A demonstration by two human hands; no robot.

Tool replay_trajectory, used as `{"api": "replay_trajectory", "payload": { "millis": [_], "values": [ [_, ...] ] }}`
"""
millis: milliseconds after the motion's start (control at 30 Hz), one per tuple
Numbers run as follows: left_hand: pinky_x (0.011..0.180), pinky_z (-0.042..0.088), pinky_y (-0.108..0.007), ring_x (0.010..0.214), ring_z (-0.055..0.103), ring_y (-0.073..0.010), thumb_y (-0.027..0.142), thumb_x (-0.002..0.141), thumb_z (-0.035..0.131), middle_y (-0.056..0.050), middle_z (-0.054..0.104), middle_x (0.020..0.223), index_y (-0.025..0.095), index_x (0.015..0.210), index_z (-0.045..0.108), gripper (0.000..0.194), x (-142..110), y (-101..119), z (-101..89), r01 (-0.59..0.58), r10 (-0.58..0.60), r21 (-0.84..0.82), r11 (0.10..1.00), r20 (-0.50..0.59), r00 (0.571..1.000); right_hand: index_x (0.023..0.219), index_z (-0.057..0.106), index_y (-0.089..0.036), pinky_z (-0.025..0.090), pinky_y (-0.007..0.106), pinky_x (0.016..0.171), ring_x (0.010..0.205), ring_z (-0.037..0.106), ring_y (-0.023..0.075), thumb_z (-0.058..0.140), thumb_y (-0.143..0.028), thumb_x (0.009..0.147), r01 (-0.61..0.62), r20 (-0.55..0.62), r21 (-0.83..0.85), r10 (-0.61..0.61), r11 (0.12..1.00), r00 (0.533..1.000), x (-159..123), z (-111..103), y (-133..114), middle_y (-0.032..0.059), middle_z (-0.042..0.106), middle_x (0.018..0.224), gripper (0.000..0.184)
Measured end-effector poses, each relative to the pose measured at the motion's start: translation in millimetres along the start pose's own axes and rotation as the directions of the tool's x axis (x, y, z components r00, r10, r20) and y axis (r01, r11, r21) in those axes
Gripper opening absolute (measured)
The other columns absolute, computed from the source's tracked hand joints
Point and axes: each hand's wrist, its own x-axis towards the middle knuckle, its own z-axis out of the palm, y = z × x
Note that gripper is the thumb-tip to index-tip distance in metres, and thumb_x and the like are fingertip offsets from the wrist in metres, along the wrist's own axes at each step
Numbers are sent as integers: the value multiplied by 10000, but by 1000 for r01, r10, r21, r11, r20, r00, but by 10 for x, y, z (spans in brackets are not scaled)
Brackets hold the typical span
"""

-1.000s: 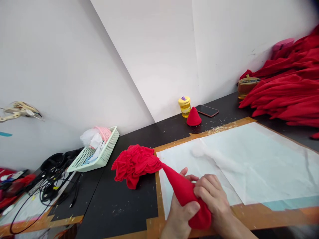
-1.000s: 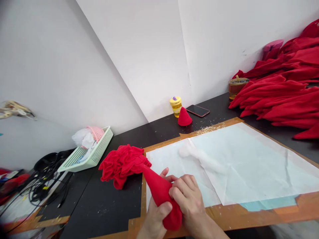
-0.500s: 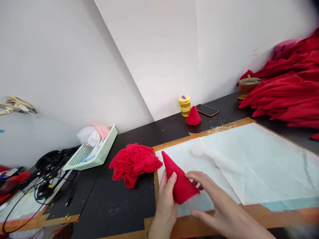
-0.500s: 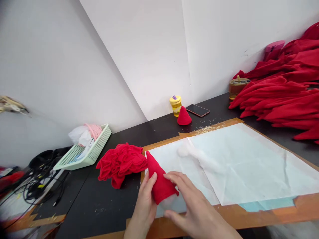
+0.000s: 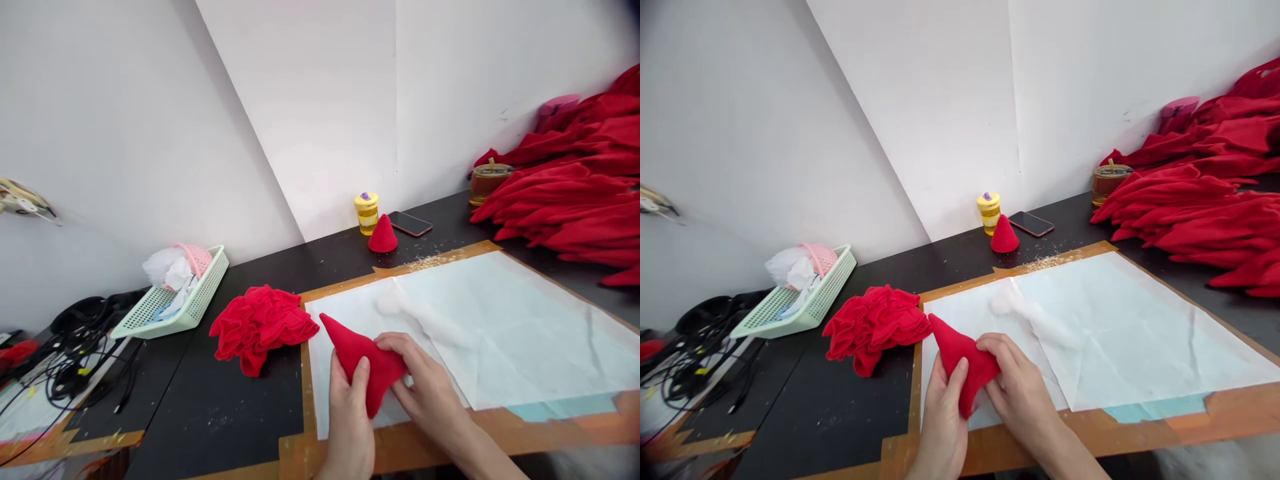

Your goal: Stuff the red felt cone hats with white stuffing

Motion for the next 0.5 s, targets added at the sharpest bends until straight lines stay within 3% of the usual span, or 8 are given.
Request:
{"api": "replay_trajectory", "payload": {
  "millis": [67,133,200,300,400,500],
  "values": [
    [1021,542,-376,1205,634,-287,391,785,804,-148,622,1342,195,1461,404,809,17,46,-19,5,-5,1,1000,26,1000,1290,468,-244,551,254,880,1074,636,172,497,-65,882,-57,112,73,48,996,993,33,-64,-24,72,592,1201,447],
    [1050,526,-385,1247,611,-296,380,788,805,-147,610,1365,196,1457,420,793,10,44,-29,25,-25,3,1000,89,996,1265,488,-257,553,231,815,995,651,153,479,-52,872,-66,159,91,51,994,986,57,-68,-17,53,594,1147,444],
    [1093,495,-382,1293,582,-299,368,801,797,-148,602,1383,189,1440,463,743,-20,-25,-25,39,-42,19,999,132,990,1130,514,-251,517,199,670,802,636,125,433,-16,858,-46,116,57,39,997,992,55,-11,18,15,589,981,368],
    [1148,443,-374,1345,543,-296,353,812,788,-138,592,1411,194,1409,530,669,-80,-180,-5,45,-48,32,998,97,994,959,477,-236,396,206,514,592,523,116,414,3,811,-8,-47,-102,4,995,999,12,97,81,-26,521,783,288],
    [1166,423,-382,1363,525,-297,353,785,806,-119,591,1421,208,1380,572,656,-113,-210,-3,66,-65,-5,998,90,994,942,470,-234,361,222,495,571,498,126,438,-15,779,-19,-109,-177,0,984,994,-18,93,102,-27,523,763,275],
    [1146,438,-400,1335,544,-313,374,713,860,-121,623,1371,191,1341,606,702,-95,-44,-33,146,-134,-44,988,204,970,1016,499,-239,463,219,608,716,595,139,465,-37,804,-85,-12,2,85,996,996,25,-24,65,-2,596,893,295]
  ]
}}
